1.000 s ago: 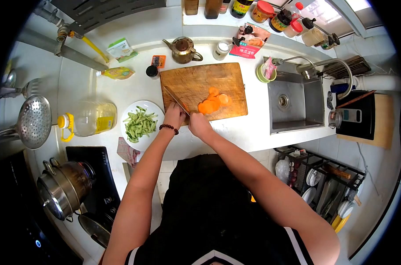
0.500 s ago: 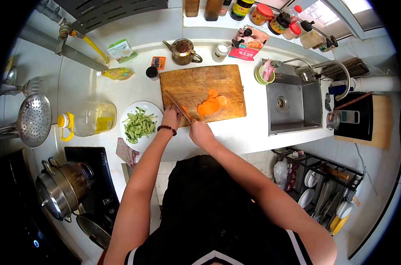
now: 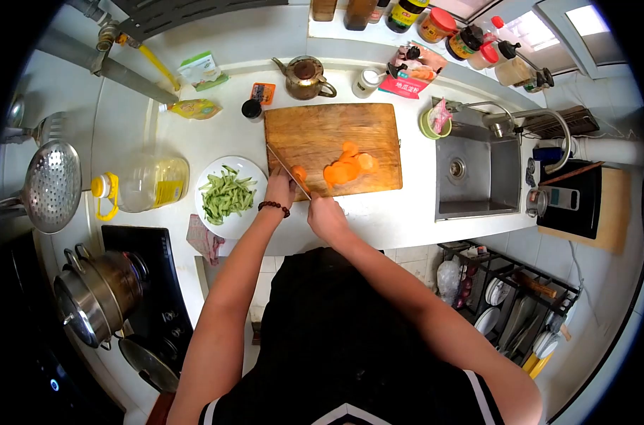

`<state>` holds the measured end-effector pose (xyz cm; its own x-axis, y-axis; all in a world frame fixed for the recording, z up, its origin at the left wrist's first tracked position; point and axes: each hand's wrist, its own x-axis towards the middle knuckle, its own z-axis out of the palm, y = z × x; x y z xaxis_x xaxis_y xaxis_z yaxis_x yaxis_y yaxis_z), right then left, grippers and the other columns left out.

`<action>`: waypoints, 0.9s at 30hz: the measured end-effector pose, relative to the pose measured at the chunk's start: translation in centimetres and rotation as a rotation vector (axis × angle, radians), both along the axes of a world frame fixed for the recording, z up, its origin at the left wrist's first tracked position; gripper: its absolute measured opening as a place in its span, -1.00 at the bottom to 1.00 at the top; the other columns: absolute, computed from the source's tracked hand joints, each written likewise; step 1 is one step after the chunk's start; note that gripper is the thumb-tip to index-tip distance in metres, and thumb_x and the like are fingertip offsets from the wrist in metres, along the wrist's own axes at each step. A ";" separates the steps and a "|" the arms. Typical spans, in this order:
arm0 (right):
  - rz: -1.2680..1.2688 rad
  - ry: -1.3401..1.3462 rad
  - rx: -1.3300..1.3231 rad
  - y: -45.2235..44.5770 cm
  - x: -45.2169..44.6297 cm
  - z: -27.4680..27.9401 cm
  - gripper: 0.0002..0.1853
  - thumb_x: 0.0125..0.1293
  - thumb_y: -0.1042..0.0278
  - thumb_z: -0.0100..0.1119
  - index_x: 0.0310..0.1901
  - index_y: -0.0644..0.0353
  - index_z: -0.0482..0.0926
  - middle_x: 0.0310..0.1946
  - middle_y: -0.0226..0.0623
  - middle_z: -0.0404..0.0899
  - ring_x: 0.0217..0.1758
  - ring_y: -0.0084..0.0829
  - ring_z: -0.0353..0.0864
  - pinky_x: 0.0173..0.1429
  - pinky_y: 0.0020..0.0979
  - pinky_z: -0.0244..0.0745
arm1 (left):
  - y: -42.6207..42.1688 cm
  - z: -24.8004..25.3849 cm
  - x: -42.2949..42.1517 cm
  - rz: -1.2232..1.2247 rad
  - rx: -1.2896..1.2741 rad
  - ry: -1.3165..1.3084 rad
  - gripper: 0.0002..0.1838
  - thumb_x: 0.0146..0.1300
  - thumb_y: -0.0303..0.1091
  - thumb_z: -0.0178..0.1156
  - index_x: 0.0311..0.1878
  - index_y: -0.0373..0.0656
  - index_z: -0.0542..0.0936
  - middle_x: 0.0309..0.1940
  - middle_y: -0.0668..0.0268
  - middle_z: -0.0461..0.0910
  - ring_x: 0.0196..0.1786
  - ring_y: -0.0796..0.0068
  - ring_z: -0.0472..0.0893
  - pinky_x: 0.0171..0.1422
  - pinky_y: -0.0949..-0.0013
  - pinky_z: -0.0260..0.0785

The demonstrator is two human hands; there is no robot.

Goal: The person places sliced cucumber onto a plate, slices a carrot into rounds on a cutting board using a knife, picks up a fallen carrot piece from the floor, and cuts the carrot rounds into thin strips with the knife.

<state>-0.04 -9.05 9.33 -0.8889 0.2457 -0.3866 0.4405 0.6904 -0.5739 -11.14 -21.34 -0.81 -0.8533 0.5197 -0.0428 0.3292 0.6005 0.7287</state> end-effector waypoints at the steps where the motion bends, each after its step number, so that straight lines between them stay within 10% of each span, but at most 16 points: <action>1: 0.002 -0.002 -0.001 0.0 0.0 0.0 -0.89 0.22 0.55 0.12 -0.28 0.43 0.57 -0.45 0.31 0.64 -0.32 0.25 0.70 -0.18 0.12 0.63 | -0.1 -0.2 0.0 0.012 0.002 -0.011 -0.85 0.13 -0.62 0.24 -0.20 -0.40 0.60 -0.17 -0.11 0.60 -0.04 -0.19 0.59 0.08 -0.04 0.49; 27: 0.003 -0.002 0.030 0.5 0.7 -0.5 -0.88 0.32 0.51 0.06 -0.23 0.39 0.52 -0.48 0.31 0.61 -0.35 0.30 0.67 -0.23 0.16 0.58 | 0.7 2.3 -0.6 -0.088 -0.187 -0.044 -0.79 0.19 -0.61 0.20 -0.10 -0.40 0.66 -0.06 -0.15 0.61 0.09 -0.17 0.57 0.24 0.00 0.49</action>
